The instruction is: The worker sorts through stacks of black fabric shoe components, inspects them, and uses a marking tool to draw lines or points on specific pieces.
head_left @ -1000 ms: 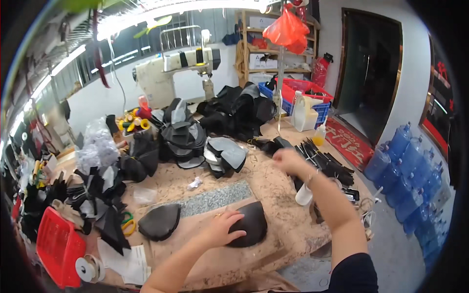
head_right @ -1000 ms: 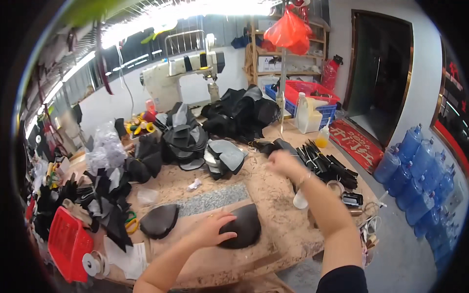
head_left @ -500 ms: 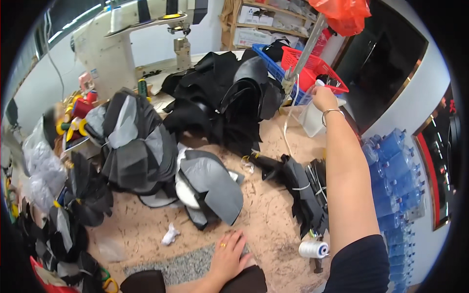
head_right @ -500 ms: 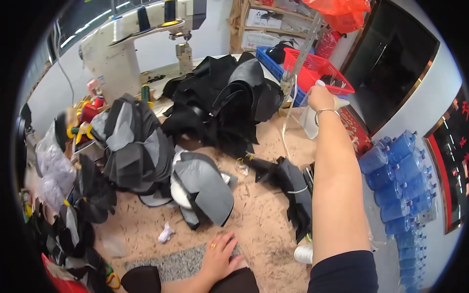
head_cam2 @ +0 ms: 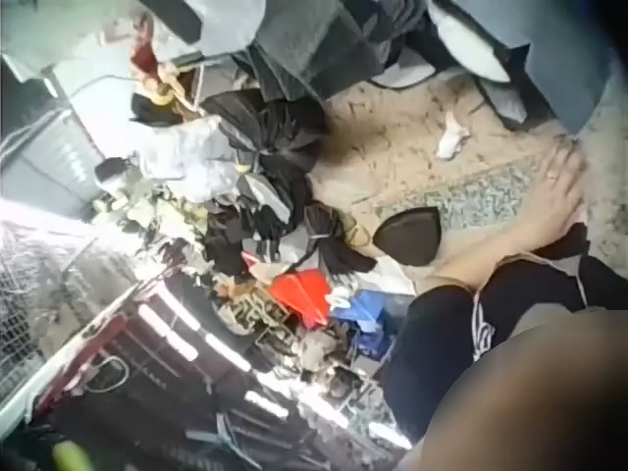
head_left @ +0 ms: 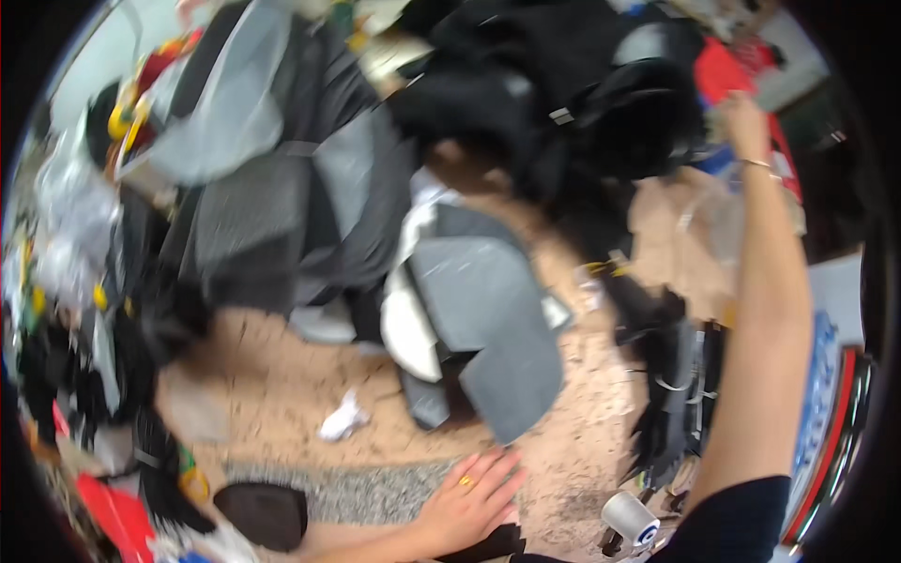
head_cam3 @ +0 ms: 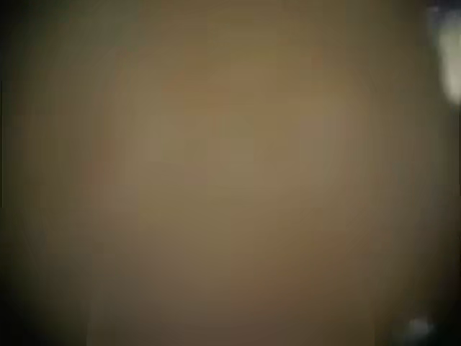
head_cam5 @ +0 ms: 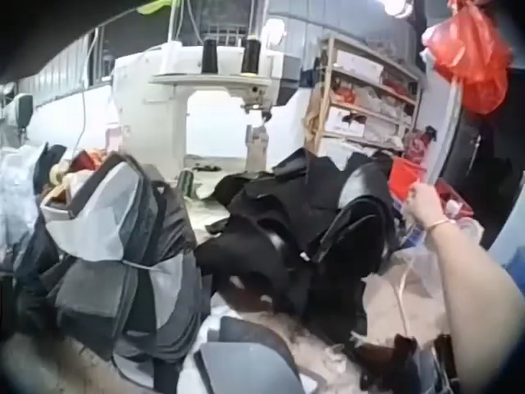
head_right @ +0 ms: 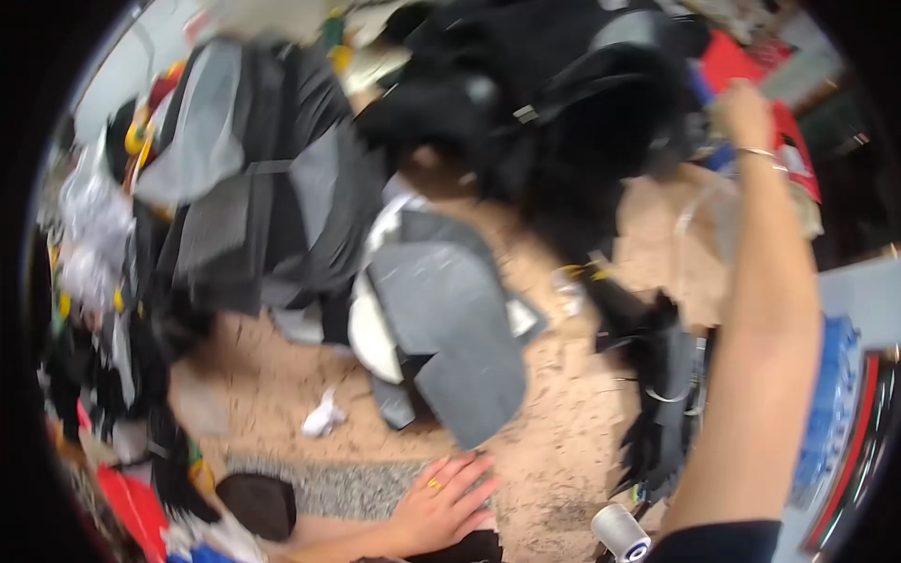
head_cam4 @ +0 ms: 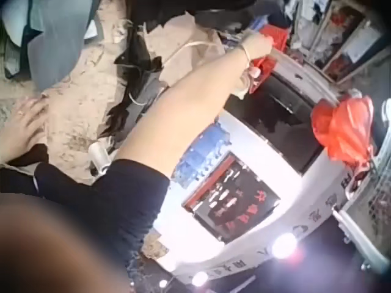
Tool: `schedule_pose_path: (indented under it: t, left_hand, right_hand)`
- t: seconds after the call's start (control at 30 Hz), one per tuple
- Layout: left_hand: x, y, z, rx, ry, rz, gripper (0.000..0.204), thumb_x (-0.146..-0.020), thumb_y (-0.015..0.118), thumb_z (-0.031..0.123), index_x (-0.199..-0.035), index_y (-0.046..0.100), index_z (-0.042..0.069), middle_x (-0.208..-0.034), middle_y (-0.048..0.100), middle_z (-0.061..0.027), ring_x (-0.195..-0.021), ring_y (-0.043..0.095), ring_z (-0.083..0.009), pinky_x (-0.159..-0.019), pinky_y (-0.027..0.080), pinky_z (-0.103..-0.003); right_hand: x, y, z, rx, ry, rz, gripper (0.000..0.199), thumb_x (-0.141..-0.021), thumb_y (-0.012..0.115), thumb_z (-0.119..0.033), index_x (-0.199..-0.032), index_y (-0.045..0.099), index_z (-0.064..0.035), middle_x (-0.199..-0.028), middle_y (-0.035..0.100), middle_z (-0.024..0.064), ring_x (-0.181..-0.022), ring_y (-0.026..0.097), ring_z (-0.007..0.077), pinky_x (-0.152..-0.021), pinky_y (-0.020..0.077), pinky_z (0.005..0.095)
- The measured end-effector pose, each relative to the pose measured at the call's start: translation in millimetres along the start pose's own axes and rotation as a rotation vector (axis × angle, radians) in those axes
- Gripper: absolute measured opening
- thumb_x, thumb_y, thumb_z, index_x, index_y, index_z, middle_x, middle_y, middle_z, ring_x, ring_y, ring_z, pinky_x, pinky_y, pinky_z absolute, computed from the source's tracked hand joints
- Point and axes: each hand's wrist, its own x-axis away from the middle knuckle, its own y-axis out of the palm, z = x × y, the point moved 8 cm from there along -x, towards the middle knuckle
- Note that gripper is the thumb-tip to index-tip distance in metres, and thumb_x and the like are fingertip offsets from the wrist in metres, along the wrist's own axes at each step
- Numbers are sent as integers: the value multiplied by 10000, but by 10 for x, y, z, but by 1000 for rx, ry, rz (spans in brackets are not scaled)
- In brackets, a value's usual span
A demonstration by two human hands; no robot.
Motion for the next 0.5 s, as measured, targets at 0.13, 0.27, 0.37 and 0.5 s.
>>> schedule_pose_path:
  t: [0.13, 0.27, 0.37, 0.5]
  left_hand:
    - [-67, 11, -3, 61, 51, -23, 492, -830, 615, 276, -1267, 504, 79, -1386, 429, -93, -1271, 413, -242, -1066, 290, -386]
    - [-30, 33, -53, 86, 63, -37, 539, -818, 611, 254, -1293, 468, 44, -1424, 381, -100, -1301, 376, -244, -1089, 261, -384]
    - [9, 49, -39, 114, 70, -43, 557, -811, 604, 234, -1298, 452, 8, -1448, 341, -123, -1332, 333, -263, -1109, 233, -385]
    - [19, 54, 22, 136, 88, -21, 560, -811, 609, 222, -1299, 447, 1, -1455, 323, -135, -1342, 312, -275, -1116, 215, -390]
  right_hand:
    - [-210, 362, 565, -28, 206, -155, 285, -858, 498, -262, -1008, 594, -41, -1022, 627, 237, -999, 590, 397, -856, 455, 453]
    - [-288, 681, 643, 17, 208, -30, 295, -864, 476, -242, -1053, 586, -43, -1052, 621, 237, -1032, 572, 407, -870, 452, 455]
    - [-322, 742, 593, -12, 171, -12, 323, -879, 455, -230, -1105, 585, -39, -1099, 608, 232, -1063, 557, 402, -890, 450, 445]
    - [-258, 498, 510, 102, -18, 132, 325, -913, 430, -212, -1139, 602, -54, -1096, 624, 189, -1026, 577, 378, -912, 448, 427]
